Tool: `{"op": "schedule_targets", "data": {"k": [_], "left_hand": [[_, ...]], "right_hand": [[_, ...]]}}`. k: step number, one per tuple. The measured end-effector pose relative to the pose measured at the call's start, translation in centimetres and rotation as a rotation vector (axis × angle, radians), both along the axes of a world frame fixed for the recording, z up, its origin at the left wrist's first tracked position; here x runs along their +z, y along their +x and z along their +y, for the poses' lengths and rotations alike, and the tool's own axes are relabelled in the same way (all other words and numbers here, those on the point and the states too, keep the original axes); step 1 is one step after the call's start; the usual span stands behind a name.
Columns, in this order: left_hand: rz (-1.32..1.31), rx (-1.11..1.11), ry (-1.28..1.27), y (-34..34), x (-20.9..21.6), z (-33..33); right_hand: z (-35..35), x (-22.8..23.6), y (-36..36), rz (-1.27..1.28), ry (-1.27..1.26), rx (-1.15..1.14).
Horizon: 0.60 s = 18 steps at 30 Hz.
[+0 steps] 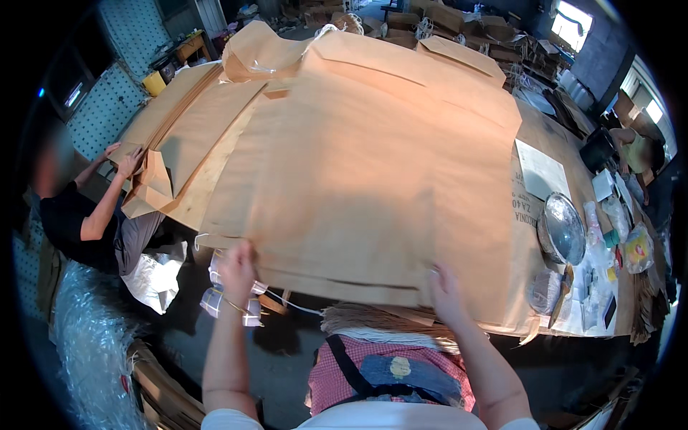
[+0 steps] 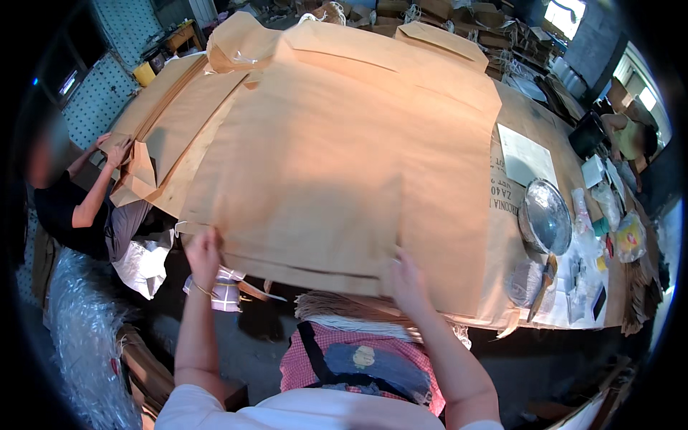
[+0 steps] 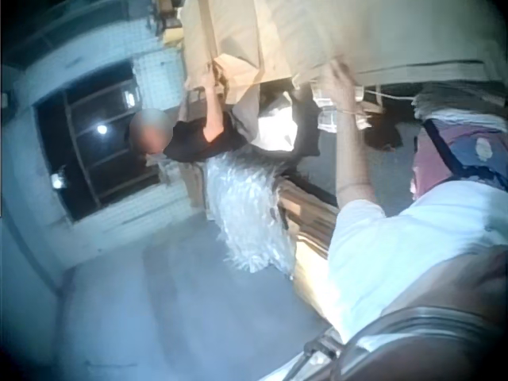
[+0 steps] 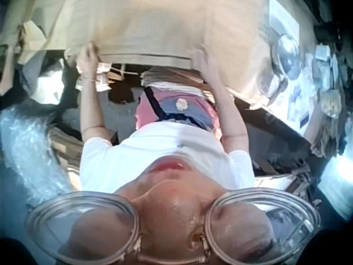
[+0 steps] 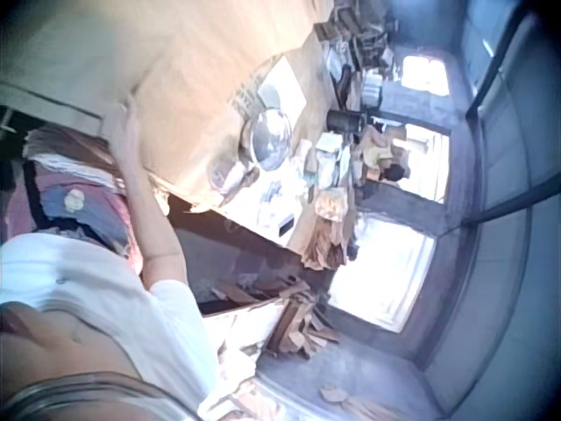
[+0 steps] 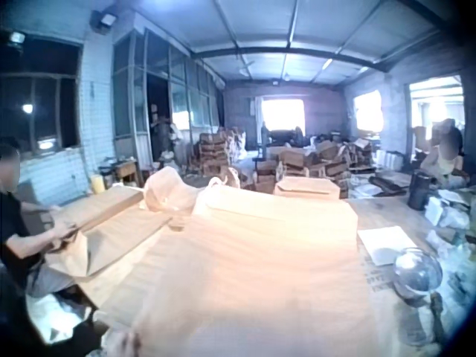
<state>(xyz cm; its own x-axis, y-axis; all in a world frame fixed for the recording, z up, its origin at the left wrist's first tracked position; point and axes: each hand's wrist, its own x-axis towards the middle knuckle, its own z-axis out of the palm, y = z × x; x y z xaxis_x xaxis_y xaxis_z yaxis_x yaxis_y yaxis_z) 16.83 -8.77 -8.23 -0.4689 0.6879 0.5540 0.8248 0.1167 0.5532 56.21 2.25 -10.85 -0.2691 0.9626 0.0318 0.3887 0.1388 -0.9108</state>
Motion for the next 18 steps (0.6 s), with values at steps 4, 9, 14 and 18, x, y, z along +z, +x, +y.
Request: {"op": "schedule_targets", "data": {"k": [4, 9, 14, 18], "left_hand": [[-0.022, 0.125, -0.029, -13.4, 2.9, 1.5], [-0.039, 0.173, -0.248, -23.9, 0.6, 2.7], [0.128, 0.752, -0.561, -20.2, -0.1, 2.4], [-0.023, 0.097, -0.052, -10.4, -1.4, 0.2]], "right_hand": [[2.2, 4.1, -13.6, 0.394, -0.446, 0.197], [2.8, 1.0, -21.6, 0.178, -0.613, 0.259], [-1.9, 9.2, -11.1, -0.051, -0.354, 1.019], [-1.5, 11.4, 9.7, -0.054, -0.340, 0.318]]}}
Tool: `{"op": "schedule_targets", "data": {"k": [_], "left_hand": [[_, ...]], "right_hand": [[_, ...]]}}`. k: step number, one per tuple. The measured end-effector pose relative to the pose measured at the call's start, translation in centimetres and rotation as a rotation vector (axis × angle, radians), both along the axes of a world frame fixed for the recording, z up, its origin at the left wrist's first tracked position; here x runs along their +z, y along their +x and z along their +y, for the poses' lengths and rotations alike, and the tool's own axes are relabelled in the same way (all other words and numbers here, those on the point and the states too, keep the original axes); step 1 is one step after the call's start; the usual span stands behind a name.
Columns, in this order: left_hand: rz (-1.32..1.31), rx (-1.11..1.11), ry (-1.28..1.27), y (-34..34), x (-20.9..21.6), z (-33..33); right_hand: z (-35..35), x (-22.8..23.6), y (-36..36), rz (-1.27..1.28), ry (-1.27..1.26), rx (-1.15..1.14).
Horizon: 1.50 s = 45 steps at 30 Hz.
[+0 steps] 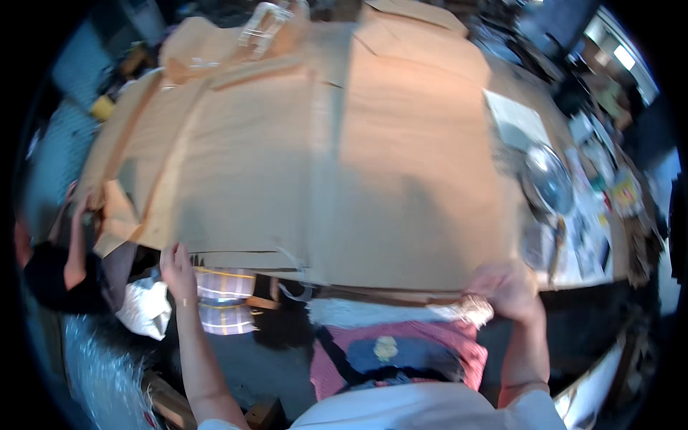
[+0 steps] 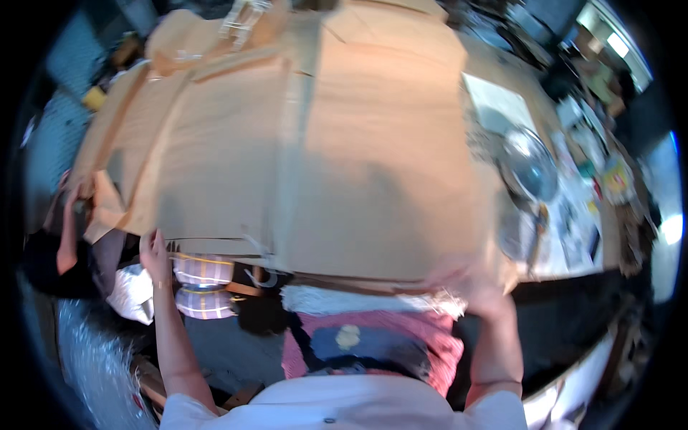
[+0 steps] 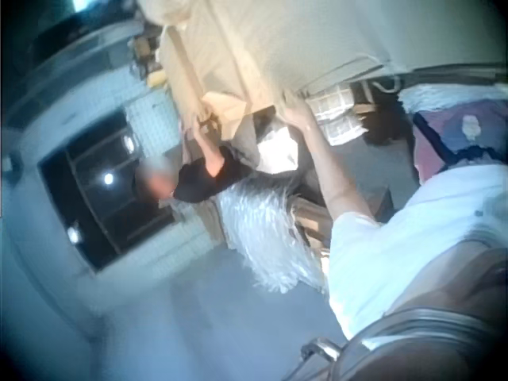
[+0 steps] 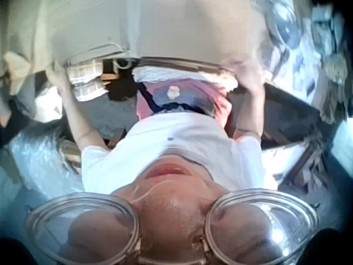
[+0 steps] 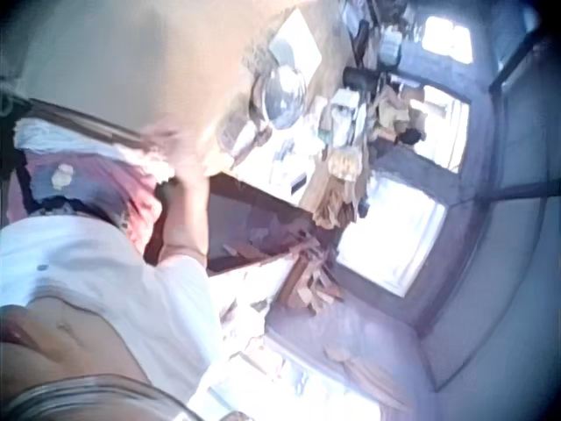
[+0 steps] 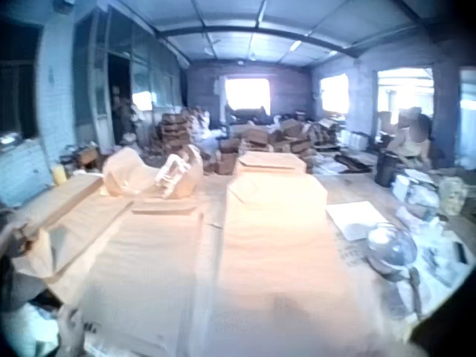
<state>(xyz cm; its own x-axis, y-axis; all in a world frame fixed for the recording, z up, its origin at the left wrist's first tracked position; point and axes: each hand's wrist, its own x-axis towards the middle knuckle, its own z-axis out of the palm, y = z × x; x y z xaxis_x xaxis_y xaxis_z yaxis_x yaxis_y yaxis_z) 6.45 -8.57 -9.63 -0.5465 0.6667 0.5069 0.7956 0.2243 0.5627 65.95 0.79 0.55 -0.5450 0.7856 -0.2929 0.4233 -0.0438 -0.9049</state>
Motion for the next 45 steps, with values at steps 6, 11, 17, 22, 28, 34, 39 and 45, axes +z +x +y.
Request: {"op": "schedule_targets", "data": {"k": [6, 11, 17, 22, 28, 34, 39, 45], "left_hand": [[0.044, -0.745, -0.152, 22.8, -1.4, -3.2], [0.165, -1.135, -0.387, 32.7, -4.2, -1.7], [0.323, -1.035, -0.630, 33.5, -7.0, -1.3], [0.254, -0.968, -0.685, 33.1, -6.4, -2.0], [0.276, -0.938, -0.467, 34.9, -4.2, -1.5], [0.006, -0.890, -0.613, 34.8, -3.7, -3.2], [0.079, -0.982, -0.577, 35.2, -1.3, -2.3], [0.185, -0.850, -0.552, 32.5, 1.1, -2.9]], "right_hand": [[-0.2, -1.6, 18.5, -1.459, 0.616, -0.182], [-0.8, -3.4, 20.8, -1.155, 0.899, -0.168], [2.9, -1.1, 22.1, -0.649, 1.042, -0.292], [13.1, 0.4, 22.3, -0.138, 0.641, -0.777], [20.1, -6.3, 25.3, -0.473, 0.505, -0.944], [18.7, -2.2, 24.6, -0.346, 0.435, -1.032], [20.4, -2.0, 24.7, -0.769, 0.486, -0.812], [12.1, 4.9, 17.4, -0.096, 0.621, -0.964]]}}
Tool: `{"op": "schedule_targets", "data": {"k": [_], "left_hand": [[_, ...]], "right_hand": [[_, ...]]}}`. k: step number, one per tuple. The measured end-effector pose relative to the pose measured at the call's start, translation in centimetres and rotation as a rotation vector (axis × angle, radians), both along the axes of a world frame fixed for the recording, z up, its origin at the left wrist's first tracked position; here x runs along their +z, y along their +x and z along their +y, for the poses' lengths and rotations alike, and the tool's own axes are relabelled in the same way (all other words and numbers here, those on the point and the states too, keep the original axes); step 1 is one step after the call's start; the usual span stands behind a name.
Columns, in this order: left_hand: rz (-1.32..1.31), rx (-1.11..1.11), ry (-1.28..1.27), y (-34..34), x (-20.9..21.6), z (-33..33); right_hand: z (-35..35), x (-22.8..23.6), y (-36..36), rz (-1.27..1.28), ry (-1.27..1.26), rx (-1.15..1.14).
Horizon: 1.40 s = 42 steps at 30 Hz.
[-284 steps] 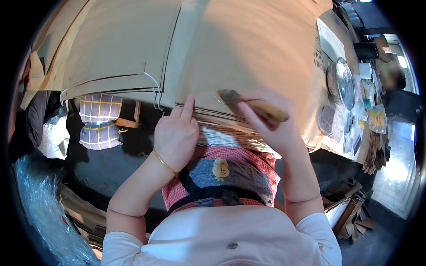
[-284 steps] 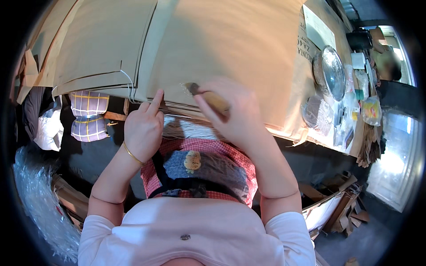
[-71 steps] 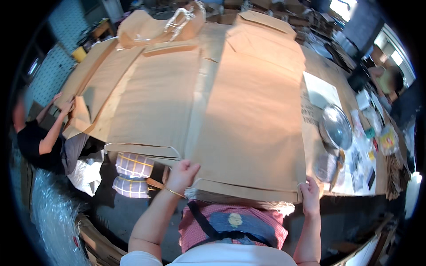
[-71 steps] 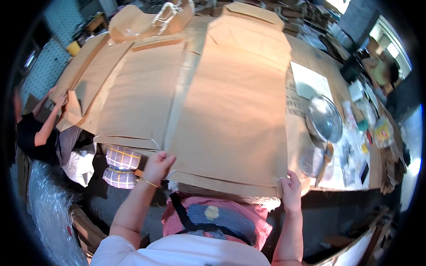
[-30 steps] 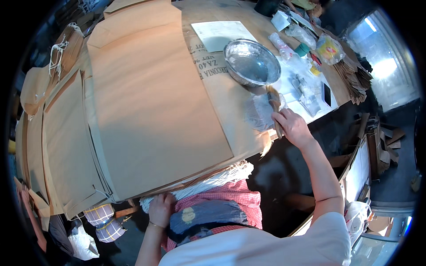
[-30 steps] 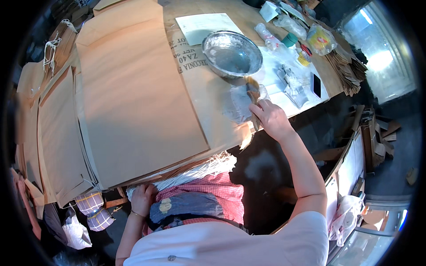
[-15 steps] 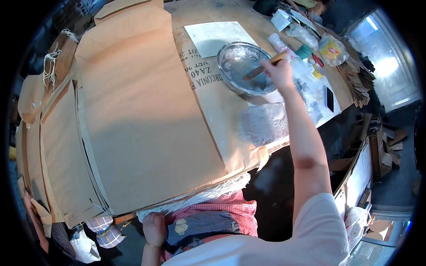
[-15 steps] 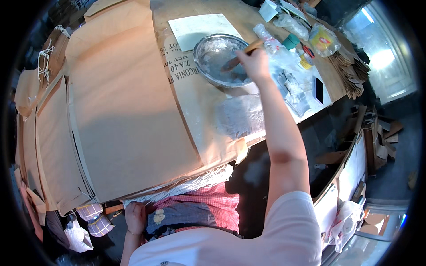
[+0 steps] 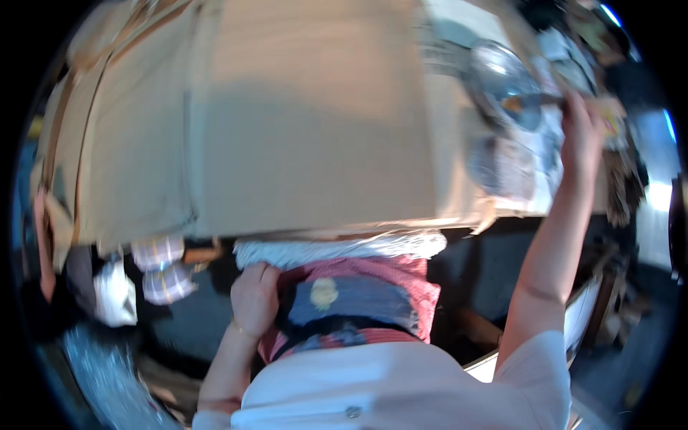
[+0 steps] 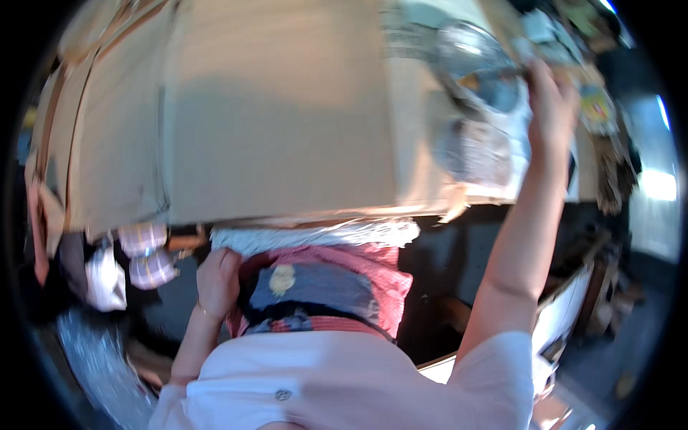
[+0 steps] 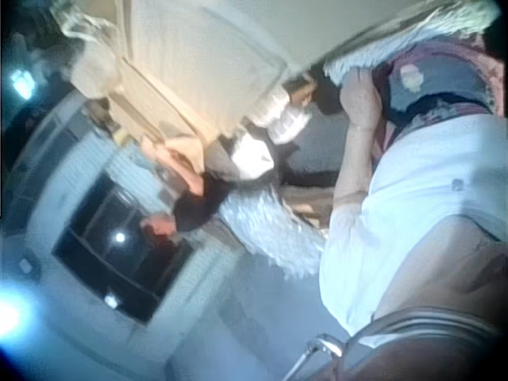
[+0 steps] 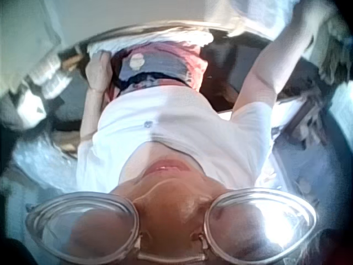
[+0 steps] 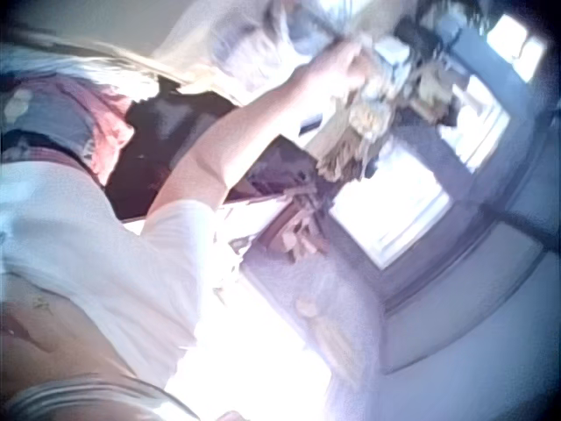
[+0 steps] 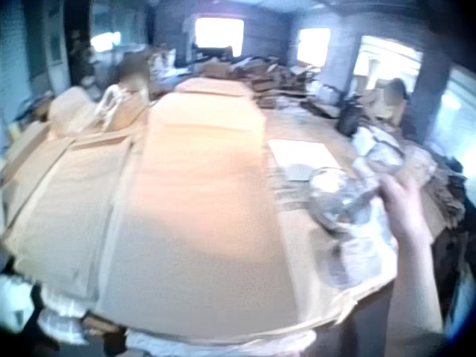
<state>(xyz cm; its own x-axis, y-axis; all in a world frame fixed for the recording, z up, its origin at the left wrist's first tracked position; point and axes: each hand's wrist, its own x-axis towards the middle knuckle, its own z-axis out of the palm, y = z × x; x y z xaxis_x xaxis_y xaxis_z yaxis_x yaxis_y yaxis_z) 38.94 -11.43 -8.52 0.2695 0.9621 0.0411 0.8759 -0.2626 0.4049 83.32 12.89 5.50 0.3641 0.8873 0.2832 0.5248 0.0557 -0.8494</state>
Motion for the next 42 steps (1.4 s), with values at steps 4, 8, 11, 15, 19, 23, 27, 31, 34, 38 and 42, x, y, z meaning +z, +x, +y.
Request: {"op": "schedule_targets", "data": {"k": [4, 8, 11, 15, 19, 23, 27, 31, 34, 38, 42], "left_hand": [[0.126, 0.126, 0.203, -1.4, 1.7, -0.6], [0.208, 0.168, 0.233, -2.4, 3.1, 0.3], [0.240, 0.120, 0.160, -2.9, 3.1, 1.8], [0.250, 0.090, 0.155, -3.3, 1.7, 2.6], [0.244, 0.082, 0.145, -3.2, 0.7, 2.6], [0.255, 0.080, 0.155, -3.4, 0.4, 2.7], [0.284, 0.061, 0.128, -3.2, 0.4, 2.8], [0.245, 0.069, 0.096, -3.2, 0.5, 2.8], [0.324, 0.036, 0.123, -3.2, 0.3, 2.9], [0.324, 0.056, 0.067, -2.6, 0.4, 3.0], [0.373, 0.048, 0.026, -2.4, 0.6, 3.3]], "right_hand": [[-12.0, -3.5, -15.3, 0.074, 0.072, 0.441], [-13.2, -5.3, -23.7, -0.181, 0.092, 0.901], [-12.6, -5.9, -26.6, -0.252, 0.147, 0.962], [-12.0, -6.5, -28.8, -0.285, 0.079, 1.041], [-12.0, -6.3, -28.8, -0.292, -0.007, 1.005], [-12.6, -6.4, -30.1, -0.190, -0.012, 1.003], [-13.3, -7.6, -29.1, 0.006, -0.380, 0.729], [-12.4, -7.9, -22.6, -0.198, -0.357, 0.569], [-12.2, -8.3, -18.4, -0.327, -0.303, 0.469], [-11.6, -8.4, -16.4, -0.543, -0.336, 0.358], [-11.0, -8.7, -16.9, -0.717, -0.184, 0.347]]}}
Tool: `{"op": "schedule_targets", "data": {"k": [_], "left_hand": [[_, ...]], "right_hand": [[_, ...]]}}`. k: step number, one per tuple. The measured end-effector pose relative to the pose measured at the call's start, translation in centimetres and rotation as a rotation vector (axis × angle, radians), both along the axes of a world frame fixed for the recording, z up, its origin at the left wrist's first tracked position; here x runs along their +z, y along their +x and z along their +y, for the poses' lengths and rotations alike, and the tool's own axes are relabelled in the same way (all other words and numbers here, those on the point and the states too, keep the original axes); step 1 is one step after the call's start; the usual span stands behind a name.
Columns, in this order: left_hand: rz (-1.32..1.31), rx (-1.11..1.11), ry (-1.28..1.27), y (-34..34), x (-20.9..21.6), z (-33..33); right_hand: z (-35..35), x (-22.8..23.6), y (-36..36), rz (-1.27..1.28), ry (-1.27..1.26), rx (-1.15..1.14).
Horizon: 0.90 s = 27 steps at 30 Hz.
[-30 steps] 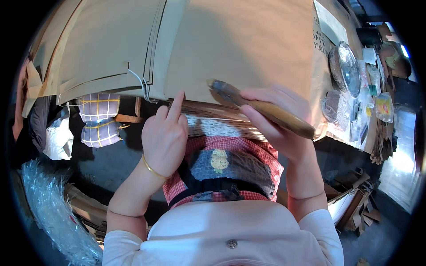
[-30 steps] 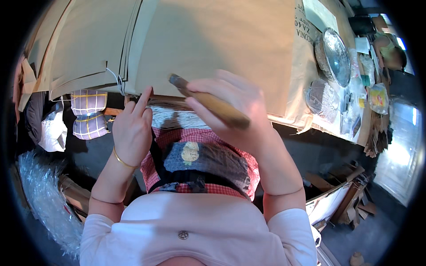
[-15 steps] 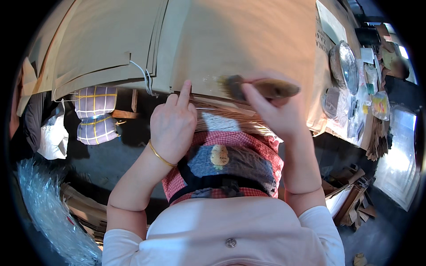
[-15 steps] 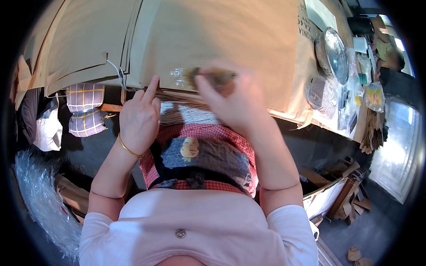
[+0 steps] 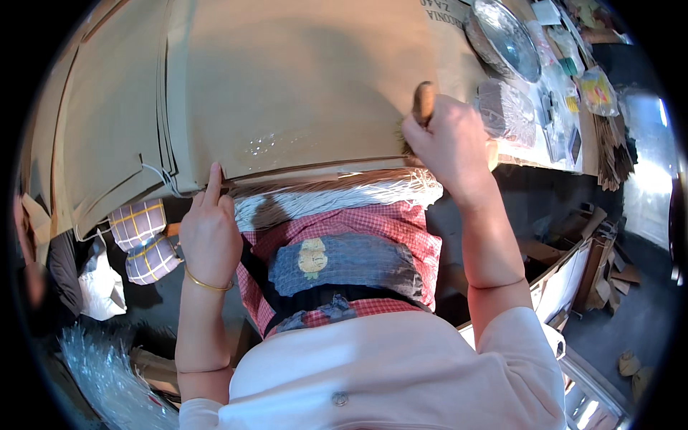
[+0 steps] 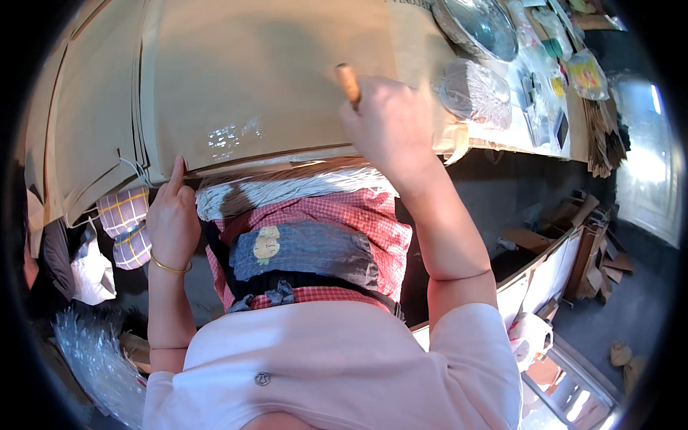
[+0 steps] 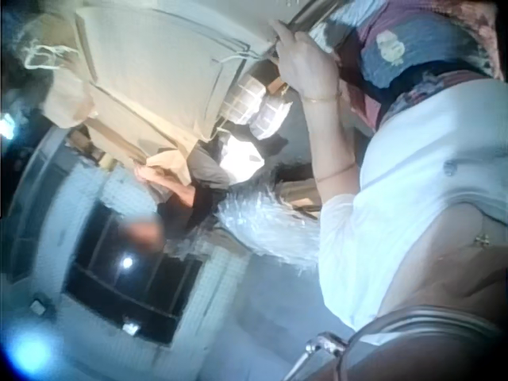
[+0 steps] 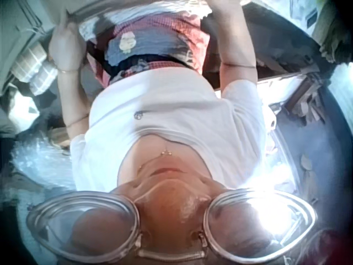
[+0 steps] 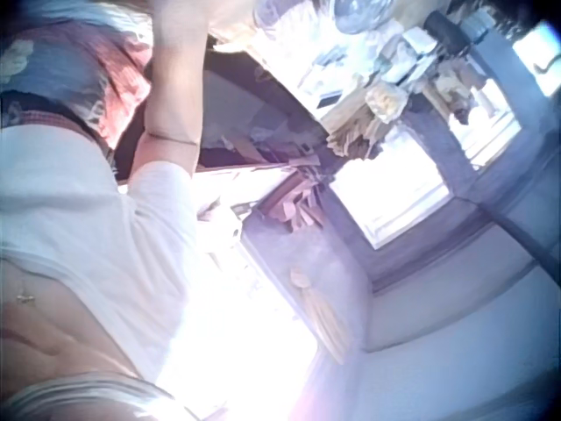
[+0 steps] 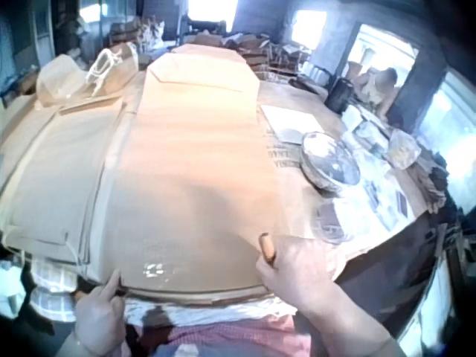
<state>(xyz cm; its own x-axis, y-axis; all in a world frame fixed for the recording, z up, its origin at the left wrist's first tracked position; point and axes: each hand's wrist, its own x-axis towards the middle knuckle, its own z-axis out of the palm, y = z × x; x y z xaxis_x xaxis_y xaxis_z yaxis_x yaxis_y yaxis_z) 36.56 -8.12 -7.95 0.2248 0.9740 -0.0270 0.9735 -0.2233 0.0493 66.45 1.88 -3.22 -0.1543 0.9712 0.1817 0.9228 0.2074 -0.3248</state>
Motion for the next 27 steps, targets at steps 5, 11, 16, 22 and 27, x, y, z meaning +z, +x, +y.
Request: {"op": "schedule_targets", "data": {"k": [5, 11, 16, 22, 27], "left_hand": [[-0.025, 0.075, -0.072, 0.4, 1.1, -0.3], [-0.203, 0.038, 0.059, 0.4, 1.8, -1.0], [-0.941, 0.013, -0.339, 0.8, 8.3, -3.0], [-1.280, -0.210, -0.080, 2.1, 11.8, -3.5], [-0.538, -0.019, 0.176, -0.8, 12.5, -1.6]], "right_hand": [[0.7, 1.9, 8.6, 1.153, -0.147, -0.179], [1.7, -0.4, 20.0, 0.115, 0.522, 0.101], [-2.5, -1.8, 18.9, -0.300, 0.315, 0.009], [-10.3, -4.7, 1.4, 0.683, -0.400, 0.657], [-8.2, -2.0, 6.7, 0.933, -0.349, 0.478]]}}
